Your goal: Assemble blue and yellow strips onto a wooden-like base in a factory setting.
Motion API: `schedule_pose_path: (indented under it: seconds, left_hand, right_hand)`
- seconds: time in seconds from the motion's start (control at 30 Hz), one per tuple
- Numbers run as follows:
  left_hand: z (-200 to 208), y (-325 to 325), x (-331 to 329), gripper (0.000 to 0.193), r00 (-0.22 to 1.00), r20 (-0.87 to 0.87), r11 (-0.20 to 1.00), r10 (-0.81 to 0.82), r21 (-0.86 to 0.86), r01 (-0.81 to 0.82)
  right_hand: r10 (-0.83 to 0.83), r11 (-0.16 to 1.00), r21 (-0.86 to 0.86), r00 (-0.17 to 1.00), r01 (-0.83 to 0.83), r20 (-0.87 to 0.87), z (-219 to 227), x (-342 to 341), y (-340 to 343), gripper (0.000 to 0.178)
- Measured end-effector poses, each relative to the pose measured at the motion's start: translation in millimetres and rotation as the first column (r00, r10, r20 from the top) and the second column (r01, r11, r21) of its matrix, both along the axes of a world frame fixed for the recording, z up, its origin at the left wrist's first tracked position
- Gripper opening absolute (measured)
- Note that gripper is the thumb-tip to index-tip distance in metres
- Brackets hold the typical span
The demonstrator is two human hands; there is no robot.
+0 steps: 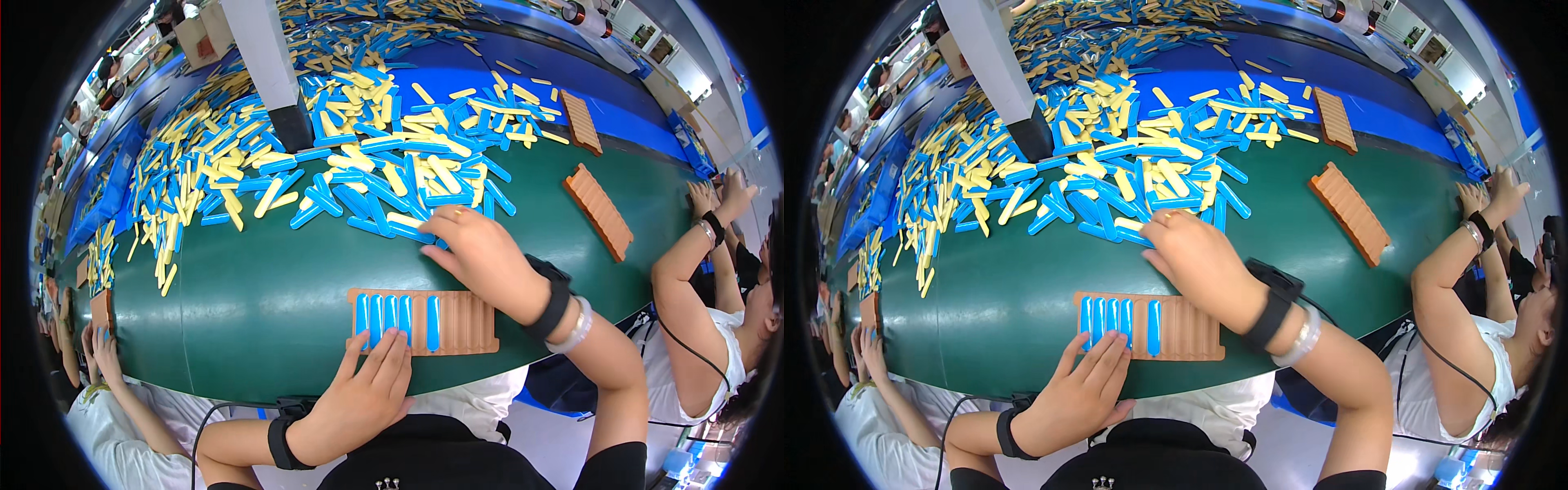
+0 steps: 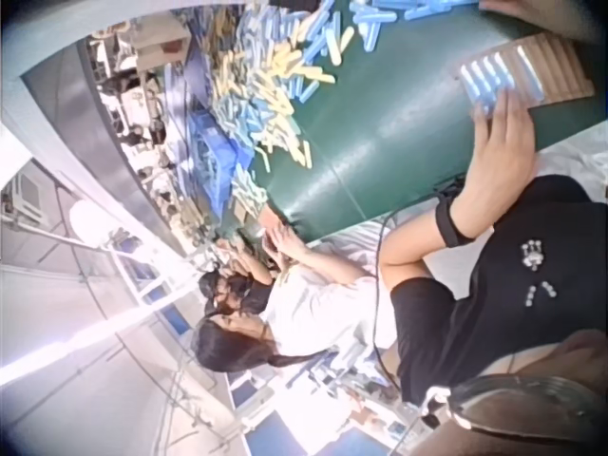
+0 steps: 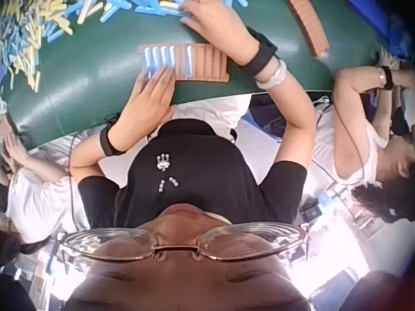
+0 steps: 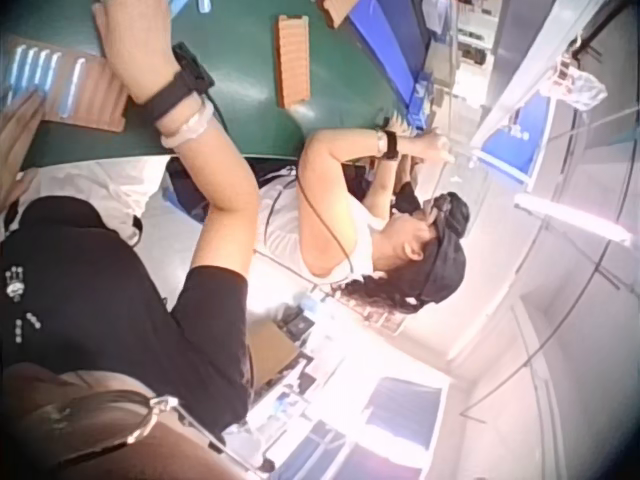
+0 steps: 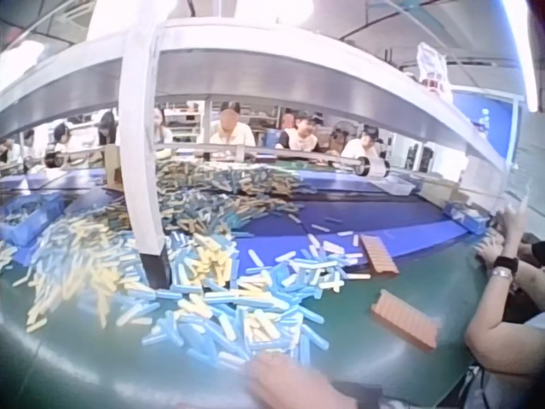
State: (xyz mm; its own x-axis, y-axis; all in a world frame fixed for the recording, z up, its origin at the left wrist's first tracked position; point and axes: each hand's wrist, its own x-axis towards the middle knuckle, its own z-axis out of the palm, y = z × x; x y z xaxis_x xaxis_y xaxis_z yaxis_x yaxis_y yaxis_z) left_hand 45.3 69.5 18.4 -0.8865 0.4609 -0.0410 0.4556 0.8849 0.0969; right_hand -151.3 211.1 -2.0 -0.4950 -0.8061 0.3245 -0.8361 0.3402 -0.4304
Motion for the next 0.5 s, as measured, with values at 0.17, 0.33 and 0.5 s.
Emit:
schedule_pose_path:
  seconds: [0.17,0.33,0.5]
  left_hand:
    - [3,0,1,0.058,1.000,0.001,1.000,0.012,-0.008,-0.012]
    - [9,-9,-5,0.057,0.999,0.046,0.995,-0.002,0.096,-0.002]
    - [20,-30,-48,0.040,0.997,0.027,0.945,0.069,0.318,-0.074]
  right_hand:
    - [0.009,0.991,0.132,0.993,0.007,-0.117,-14,-16,-23,0.012]
    - [-0.056,0.994,0.093,0.993,0.066,-0.101,-6,-10,-7,0.009]
    - [-0.013,0.996,-0.085,0.999,0.011,-0.031,12,-2,13,0.007]
